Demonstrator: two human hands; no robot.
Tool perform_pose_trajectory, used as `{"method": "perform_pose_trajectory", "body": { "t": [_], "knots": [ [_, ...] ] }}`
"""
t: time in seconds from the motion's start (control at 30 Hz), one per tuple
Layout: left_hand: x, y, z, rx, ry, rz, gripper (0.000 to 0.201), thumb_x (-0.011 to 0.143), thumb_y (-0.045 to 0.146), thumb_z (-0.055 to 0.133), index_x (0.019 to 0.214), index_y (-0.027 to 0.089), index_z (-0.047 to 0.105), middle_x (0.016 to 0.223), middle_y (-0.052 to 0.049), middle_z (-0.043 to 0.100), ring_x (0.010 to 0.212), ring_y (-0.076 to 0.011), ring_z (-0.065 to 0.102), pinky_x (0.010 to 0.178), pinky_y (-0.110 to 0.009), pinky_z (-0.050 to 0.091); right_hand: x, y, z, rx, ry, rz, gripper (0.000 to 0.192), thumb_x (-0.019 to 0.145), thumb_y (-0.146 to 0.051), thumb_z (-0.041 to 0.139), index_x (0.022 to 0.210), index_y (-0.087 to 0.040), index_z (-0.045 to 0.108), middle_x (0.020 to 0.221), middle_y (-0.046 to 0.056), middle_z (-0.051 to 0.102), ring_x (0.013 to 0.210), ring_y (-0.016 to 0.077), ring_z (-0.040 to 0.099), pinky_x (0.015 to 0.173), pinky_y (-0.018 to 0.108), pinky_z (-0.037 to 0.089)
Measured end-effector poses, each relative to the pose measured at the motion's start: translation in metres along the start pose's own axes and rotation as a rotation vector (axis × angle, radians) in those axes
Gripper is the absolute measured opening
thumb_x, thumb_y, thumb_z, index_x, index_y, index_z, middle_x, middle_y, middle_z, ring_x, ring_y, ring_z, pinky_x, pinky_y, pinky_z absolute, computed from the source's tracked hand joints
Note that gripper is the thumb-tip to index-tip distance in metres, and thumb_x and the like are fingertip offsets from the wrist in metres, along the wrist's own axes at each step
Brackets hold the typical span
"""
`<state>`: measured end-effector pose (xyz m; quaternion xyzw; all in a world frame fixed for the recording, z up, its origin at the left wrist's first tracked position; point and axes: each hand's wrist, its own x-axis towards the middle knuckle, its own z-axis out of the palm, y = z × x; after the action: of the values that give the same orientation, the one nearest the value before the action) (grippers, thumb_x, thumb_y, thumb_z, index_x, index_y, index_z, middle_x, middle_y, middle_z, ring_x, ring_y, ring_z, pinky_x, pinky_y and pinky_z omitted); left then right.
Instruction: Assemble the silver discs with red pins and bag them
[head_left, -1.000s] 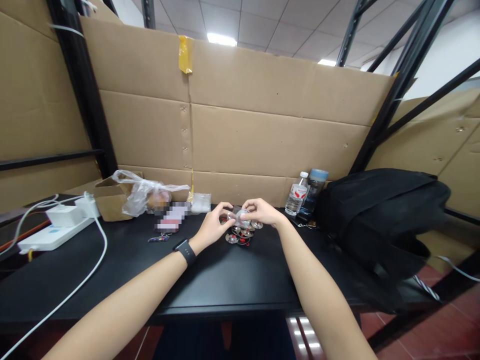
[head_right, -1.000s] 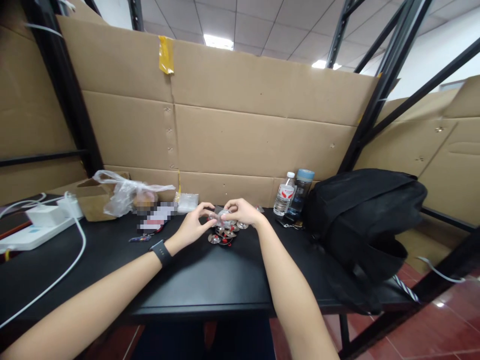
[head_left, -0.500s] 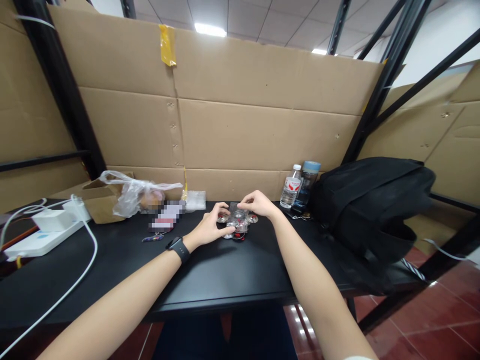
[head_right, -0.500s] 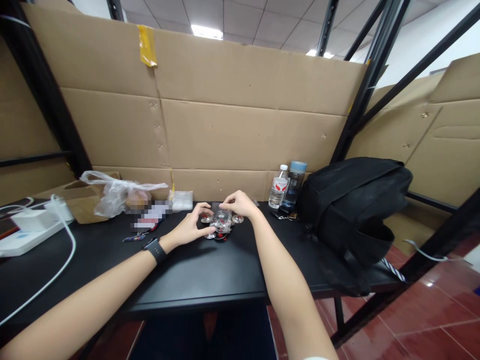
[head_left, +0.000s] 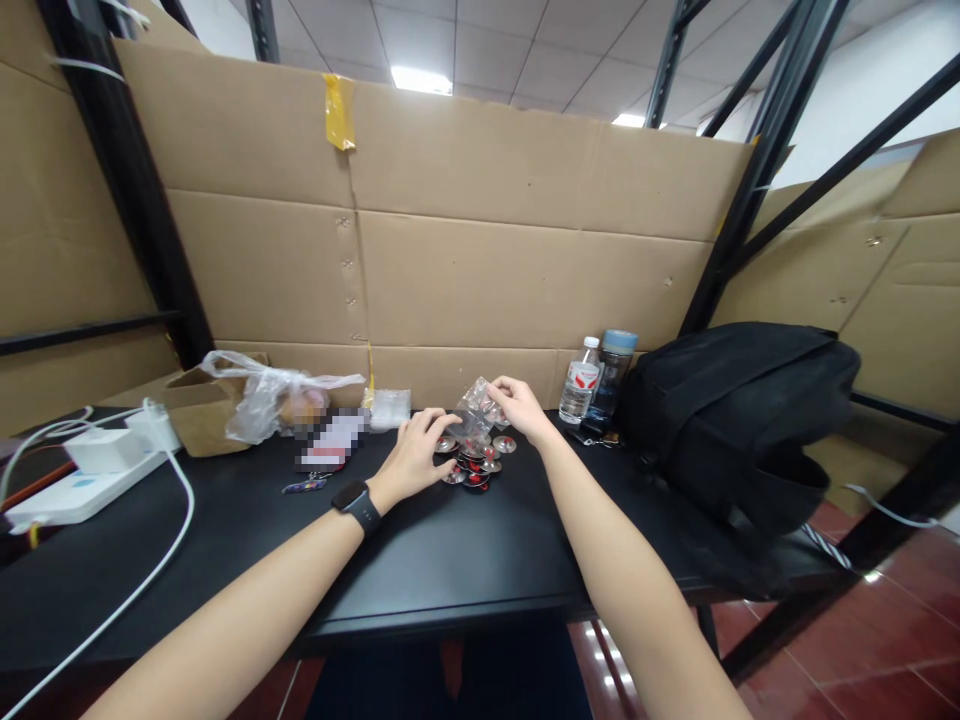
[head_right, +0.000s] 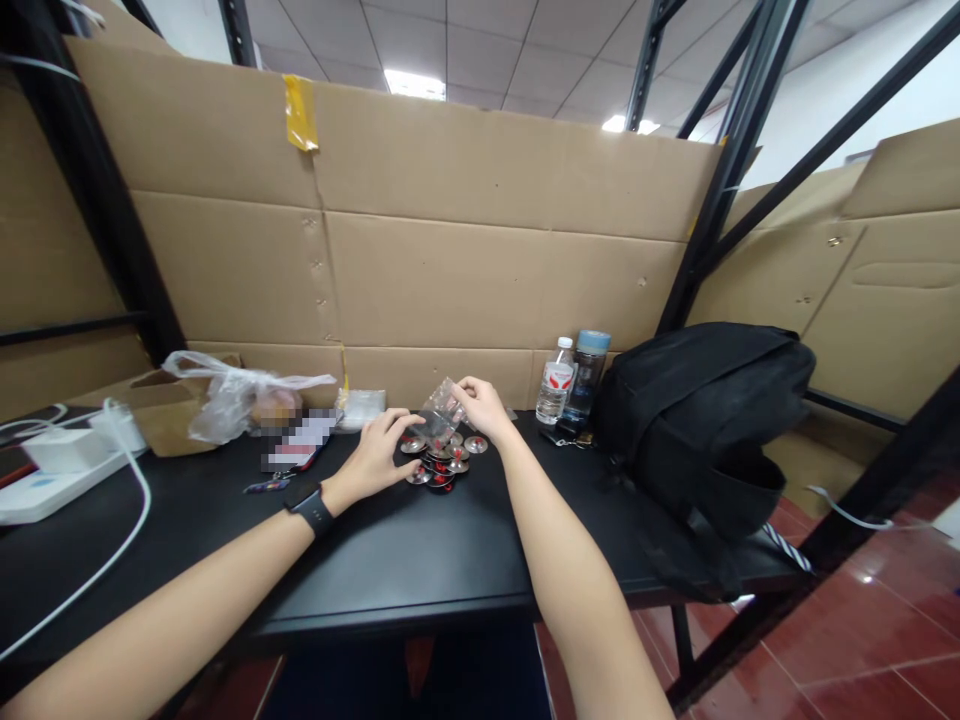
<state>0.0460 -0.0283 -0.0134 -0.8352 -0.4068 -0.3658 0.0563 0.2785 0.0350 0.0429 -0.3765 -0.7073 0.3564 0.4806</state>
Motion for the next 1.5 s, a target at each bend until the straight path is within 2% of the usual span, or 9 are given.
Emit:
{"method": "perform_pose_trajectory", "body": {
  "t": [0.13, 0.3, 0.5, 0.6, 0.7, 0.87, 1.03, 1.3, 1.5],
  "knots": [
    [0.002, 0.001, -0.004, 0.162, 0.039, 0.083, 0.048, 0.091, 0.026, 0.062, 0.138, 0.028, 0.054, 0.143, -0.012, 0.055, 0.135, -0.0316, 0.046, 0.108, -0.045, 0.032, -0.002, 0.001, 0.011, 0.095, -0.042, 0.09, 0.041, 0.084, -0.059, 0.066, 0.086, -0.019, 0.056, 0.07, 0.001, 0.068, 0.054, 0.0136, 0.064, 0.048, 0.022, 0.046],
    [0.003, -0.004, -0.003, 0.153, -0.017, 0.186, 0.034, 0.104, 0.025, 0.04, 0.127, 0.03, 0.065, 0.129, -0.008, 0.068, 0.117, -0.0244, 0.06, 0.1, -0.042, 0.033, -0.005, -0.001, 0.022, 0.13, -0.107, 0.096, 0.042, 0.081, -0.058, 0.071, 0.088, -0.018, 0.06, 0.074, 0.004, 0.073, 0.057, 0.0138, 0.065, 0.051, 0.023, 0.047],
    [0.008, -0.022, -0.01, 0.232, -0.035, 0.061, 0.037, 0.102, 0.023, 0.04, 0.125, 0.029, 0.068, 0.128, -0.009, 0.069, 0.116, -0.0256, 0.06, 0.1, -0.045, 0.033, -0.006, -0.007, 0.017, 0.115, -0.169, 0.024, 0.041, 0.087, -0.05, 0.068, 0.114, -0.019, 0.064, 0.11, 0.012, 0.076, 0.09, 0.0196, 0.074, 0.071, 0.027, 0.054],
    [0.008, -0.045, -0.018, 0.336, -0.007, -0.105, 0.039, 0.1, 0.019, 0.039, 0.122, 0.028, 0.07, 0.132, -0.009, 0.067, 0.121, -0.0277, 0.057, 0.103, -0.049, 0.03, 0.0, 0.007, 0.001, -0.126, -0.064, -0.035, 0.03, 0.092, -0.039, 0.062, 0.112, -0.018, 0.067, 0.114, 0.011, 0.075, 0.099, 0.0202, 0.072, 0.082, 0.031, 0.055],
    [0.003, -0.068, -0.021, 0.421, -0.064, -0.231, 0.039, 0.1, 0.02, 0.036, 0.113, 0.024, 0.073, 0.126, -0.012, 0.07, 0.116, -0.0309, 0.058, 0.1, -0.052, 0.03, 0.005, 0.033, -0.017, -0.573, 0.023, -0.034, 0.02, 0.091, -0.02, 0.058, 0.106, -0.017, 0.072, 0.112, 0.01, 0.075, 0.107, 0.0207, 0.068, 0.1, 0.034, 0.049],
    [-0.003, -0.089, -0.01, 0.415, -0.266, -0.34, 0.037, 0.1, 0.034, 0.039, 0.107, 0.022, 0.073, 0.115, -0.015, 0.074, 0.111, -0.0337, 0.062, 0.099, -0.053, 0.032, 0.001, 0.07, -0.034, -0.953, -0.128, 0.148, 0.054, 0.08, -0.004, 0.058, 0.128, -0.025, 0.066, 0.142, 0.006, 0.062, 0.133, 0.0257, 0.054, 0.112, 0.043, 0.038],
    [-0.005, -0.088, -0.003, 0.375, -0.28, -0.339, 0.039, 0.096, 0.042, 0.047, 0.124, 0.024, 0.067, 0.128, -0.016, 0.068, 0.119, -0.0359, 0.059, 0.101, -0.053, 0.033, 0.001, 0.081, -0.035, -1.058, -0.206, 0.187, 0.067, 0.082, -0.005, 0.051, 0.141, -0.036, 0.056, 0.151, 0.002, 0.053, 0.138, 0.0293, 0.045, 0.108, 0.052, 0.037],
    [-0.001, -0.068, -0.012, 0.408, -0.11, -0.223, 0.034, 0.098, 0.035, 0.044, 0.121, 0.025, 0.066, 0.128, -0.012, 0.066, 0.12, -0.032, 0.056, 0.104, -0.051, 0.032, 0.008, 0.09, -0.034, -1.131, -0.162, 0.195, 0.04, 0.096, -0.03, 0.054, 0.135, -0.03, 0.061, 0.14, 0.012, 0.055, 0.129, 0.0321, 0.045, 0.103, 0.05, 0.037],
    [0.004, -0.044, -0.016, 0.328, -0.034, -0.109, 0.03, 0.097, 0.03, 0.045, 0.119, 0.024, 0.065, 0.127, -0.012, 0.066, 0.121, -0.0305, 0.055, 0.103, -0.049, 0.032, 0.006, 0.084, -0.027, -1.152, -0.113, 0.151, 0.036, 0.102, -0.022, 0.037, 0.126, -0.021, 0.064, 0.131, 0.016, 0.063, 0.126, 0.0298, 0.051, 0.101, 0.048, 0.034]
  ]
}}
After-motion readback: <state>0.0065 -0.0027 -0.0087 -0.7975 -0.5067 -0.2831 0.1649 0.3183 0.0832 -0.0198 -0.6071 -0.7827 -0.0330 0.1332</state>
